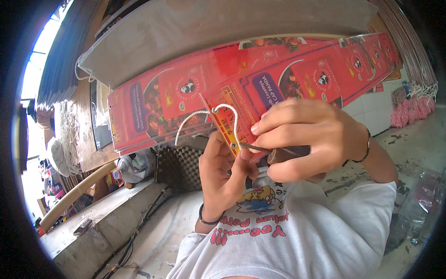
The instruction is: The person threads a white string through holes in a red cardboard product label, ties the string, and then uses a hand-operated press to punch or secure parts of the assembly.
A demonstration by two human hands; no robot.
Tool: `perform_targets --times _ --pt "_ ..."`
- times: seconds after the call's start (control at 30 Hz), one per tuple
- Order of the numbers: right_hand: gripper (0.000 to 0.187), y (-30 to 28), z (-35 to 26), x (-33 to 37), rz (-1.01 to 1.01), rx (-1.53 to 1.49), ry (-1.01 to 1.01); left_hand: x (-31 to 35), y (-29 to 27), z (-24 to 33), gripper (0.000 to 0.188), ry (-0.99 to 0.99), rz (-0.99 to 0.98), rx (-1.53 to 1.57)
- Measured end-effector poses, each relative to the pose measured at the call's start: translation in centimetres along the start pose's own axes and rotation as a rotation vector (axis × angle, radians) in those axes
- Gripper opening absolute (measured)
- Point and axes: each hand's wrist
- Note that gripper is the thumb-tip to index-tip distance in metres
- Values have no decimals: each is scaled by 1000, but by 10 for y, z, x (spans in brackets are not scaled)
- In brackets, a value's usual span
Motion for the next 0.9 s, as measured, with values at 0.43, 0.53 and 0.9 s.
perform_targets --times 0.43,0.53,0.9 --pt "16 12 20 -20 -4 -7 -11 5 8 6 35 36 163 171" --pt "23 10 18 -16 88 -127 139 5 10 -7 42 294 357 -23" --pt "15 15 19 -25 303 -279 296 -13 0 7 29 761 613 -273"
Point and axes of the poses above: each hand's wrist, its own x-axis away from the middle knuckle, its own y-axis out of the palm, z = x × y, and after that the axes turned 14 degrees about -y, right-handed
